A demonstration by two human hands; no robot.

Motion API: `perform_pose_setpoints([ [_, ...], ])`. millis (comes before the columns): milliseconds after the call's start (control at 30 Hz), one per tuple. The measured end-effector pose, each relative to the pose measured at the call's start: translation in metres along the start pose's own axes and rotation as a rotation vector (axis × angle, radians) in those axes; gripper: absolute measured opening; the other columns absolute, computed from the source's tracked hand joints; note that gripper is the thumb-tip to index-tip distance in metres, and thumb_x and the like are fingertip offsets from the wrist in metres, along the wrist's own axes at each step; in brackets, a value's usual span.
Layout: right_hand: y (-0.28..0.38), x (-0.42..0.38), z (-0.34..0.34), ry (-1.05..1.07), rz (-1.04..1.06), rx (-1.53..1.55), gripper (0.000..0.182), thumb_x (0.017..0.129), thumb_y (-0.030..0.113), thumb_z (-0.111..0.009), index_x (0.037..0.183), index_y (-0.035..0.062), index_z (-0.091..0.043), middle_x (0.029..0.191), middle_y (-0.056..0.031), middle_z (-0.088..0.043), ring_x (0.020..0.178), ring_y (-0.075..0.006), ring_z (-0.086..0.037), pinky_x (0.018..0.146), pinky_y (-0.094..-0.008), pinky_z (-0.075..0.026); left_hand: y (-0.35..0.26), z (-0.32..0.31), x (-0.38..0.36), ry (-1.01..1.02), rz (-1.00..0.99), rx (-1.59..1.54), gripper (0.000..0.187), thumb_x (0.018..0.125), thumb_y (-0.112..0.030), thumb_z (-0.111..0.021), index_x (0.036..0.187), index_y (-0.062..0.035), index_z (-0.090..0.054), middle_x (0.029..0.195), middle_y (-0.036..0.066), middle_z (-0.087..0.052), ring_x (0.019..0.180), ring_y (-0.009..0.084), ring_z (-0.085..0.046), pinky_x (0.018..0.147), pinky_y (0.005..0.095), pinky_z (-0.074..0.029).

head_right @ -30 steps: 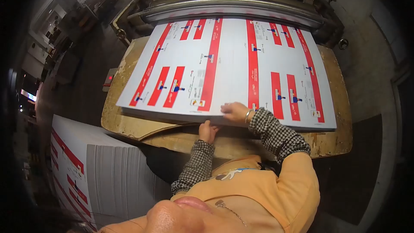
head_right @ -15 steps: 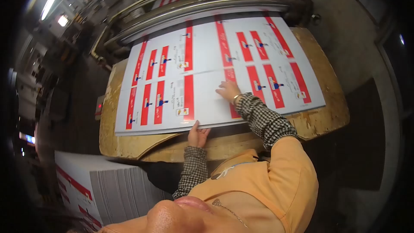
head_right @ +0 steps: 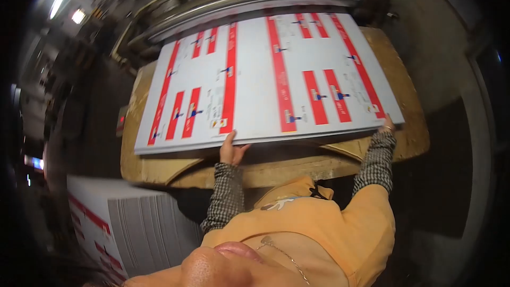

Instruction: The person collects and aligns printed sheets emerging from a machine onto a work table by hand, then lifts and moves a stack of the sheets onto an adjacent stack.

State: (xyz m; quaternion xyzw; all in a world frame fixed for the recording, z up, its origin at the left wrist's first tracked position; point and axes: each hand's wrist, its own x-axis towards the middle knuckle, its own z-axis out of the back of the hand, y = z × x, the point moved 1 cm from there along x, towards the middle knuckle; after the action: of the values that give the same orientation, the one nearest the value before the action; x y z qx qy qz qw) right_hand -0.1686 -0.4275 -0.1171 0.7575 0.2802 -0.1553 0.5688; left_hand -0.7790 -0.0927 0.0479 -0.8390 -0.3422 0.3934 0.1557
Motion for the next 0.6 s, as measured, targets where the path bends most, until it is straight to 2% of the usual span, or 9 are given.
perform_pose_setpoints([
  [67, 0.022, -0.025, -0.008, -0.125, 0.086, -0.071, 0.047, 0.076, 0.038, -0.067, 0.098, -0.0043, -0.062, 0.089, -0.0123, -0.065, 0.074, -0.0238, -0.062, 0.072, -0.0411, -0.05, 0.003, 0.0, -0.01, 0.018, -0.005, -0.011, 0.043, 0.087, -0.022, -0.056, 0.122, -0.0001, -0.042, 0.119, 0.014, -0.051, 0.111, 0.0293, -0.05, 0.089, 0.0519, -0.042],
  [200, 0.067, -0.107, -0.048, -0.383, 0.12, -0.217, 0.044, 0.079, 0.026, -0.067, 0.102, -0.009, -0.057, 0.096, -0.0151, -0.062, 0.079, -0.0254, -0.062, 0.07, -0.0399, -0.052, 0.024, 0.017, 0.0, -0.002, -0.07, -0.164, 0.034, 0.086, -0.013, -0.055, 0.116, -0.0009, -0.047, 0.114, 0.012, -0.054, 0.104, 0.0275, -0.055, 0.084, 0.0457, -0.048],
  [267, 0.064, -0.094, -0.045, -0.311, 0.14, -0.045, 0.042, 0.082, 0.021, -0.063, 0.103, -0.0138, -0.055, 0.098, -0.0179, -0.062, 0.076, -0.0268, -0.063, 0.07, -0.041, -0.053, 0.01, 0.011, -0.017, -0.119, -0.325, -0.382, 0.03, 0.087, -0.011, -0.053, 0.113, 0.0007, -0.049, 0.11, 0.011, -0.057, 0.101, 0.027, -0.057, 0.084, 0.0436, -0.049],
  [333, 0.082, -0.14, -0.072, -0.6, 0.122, -0.464, 0.051, 0.076, 0.027, -0.067, 0.105, -0.0129, -0.055, 0.103, -0.0193, -0.062, 0.088, -0.028, -0.062, 0.077, -0.0401, -0.05, -0.047, 0.085, -0.01, -0.189, -0.673, -0.358, 0.032, 0.089, -0.013, -0.048, 0.116, 0.003, -0.049, 0.111, 0.013, -0.058, 0.103, 0.0275, -0.056, 0.089, 0.0415, -0.048],
  [400, 0.082, -0.146, -0.079, -0.679, 0.218, -0.492, 0.052, 0.071, 0.026, -0.069, 0.103, -0.0124, -0.056, 0.101, -0.0189, -0.062, 0.087, -0.0258, -0.061, 0.078, -0.0378, -0.05, -0.133, 0.132, -0.04, -0.239, -0.878, -0.358, 0.04, 0.091, -0.018, -0.042, 0.125, 0.0037, -0.044, 0.122, 0.02, -0.051, 0.113, 0.0292, -0.051, 0.094, 0.0404, -0.046],
  [433, 0.083, -0.145, -0.079, -0.556, 0.301, -0.35, 0.05, 0.073, 0.026, -0.068, 0.104, -0.0112, -0.056, 0.102, -0.0184, -0.061, 0.084, -0.0252, -0.061, 0.076, -0.0373, -0.05, -0.171, 0.154, -0.046, -0.258, -0.953, -0.137, 0.045, 0.091, -0.025, -0.046, 0.126, 0.0037, -0.043, 0.124, 0.02, -0.05, 0.116, 0.0296, -0.049, 0.094, 0.041, -0.044],
  [500, 0.092, -0.103, -0.044, -0.107, 0.476, -0.131, 0.046, 0.081, 0.029, -0.062, 0.11, -0.0067, -0.056, 0.105, -0.0157, -0.06, 0.086, -0.0259, -0.061, 0.077, -0.0375, -0.05, -0.238, 0.193, -0.045, -0.713, -0.894, -0.334, 0.052, 0.089, -0.029, -0.052, 0.126, 0.0047, -0.043, 0.124, 0.018, -0.05, 0.115, 0.03, -0.049, 0.096, 0.0404, -0.042],
  [533, 0.106, -0.128, -0.065, -0.055, 0.429, -0.055, 0.051, 0.082, 0.034, -0.063, 0.112, -0.0051, -0.056, 0.106, -0.0141, -0.06, 0.09, -0.0244, -0.06, 0.082, -0.0373, -0.048, -0.265, 0.203, -0.039, -0.872, -0.8, -0.359, 0.056, 0.085, -0.032, -0.058, 0.126, 0.0037, -0.044, 0.122, 0.017, -0.052, 0.114, 0.0293, -0.05, 0.096, 0.0389, -0.04],
  [600, 0.138, -0.158, -0.091, -0.136, 0.518, -0.475, 0.053, 0.079, 0.04, -0.066, 0.105, -0.0058, -0.061, 0.102, -0.0136, -0.063, 0.087, -0.0205, -0.06, 0.08, -0.0334, -0.046, -0.296, 0.199, -0.032, -0.62, -0.795, -0.153, 0.055, 0.082, -0.033, -0.06, 0.122, 0.0044, -0.048, 0.115, 0.017, -0.057, 0.105, 0.0288, -0.056, 0.092, 0.0386, -0.043],
])
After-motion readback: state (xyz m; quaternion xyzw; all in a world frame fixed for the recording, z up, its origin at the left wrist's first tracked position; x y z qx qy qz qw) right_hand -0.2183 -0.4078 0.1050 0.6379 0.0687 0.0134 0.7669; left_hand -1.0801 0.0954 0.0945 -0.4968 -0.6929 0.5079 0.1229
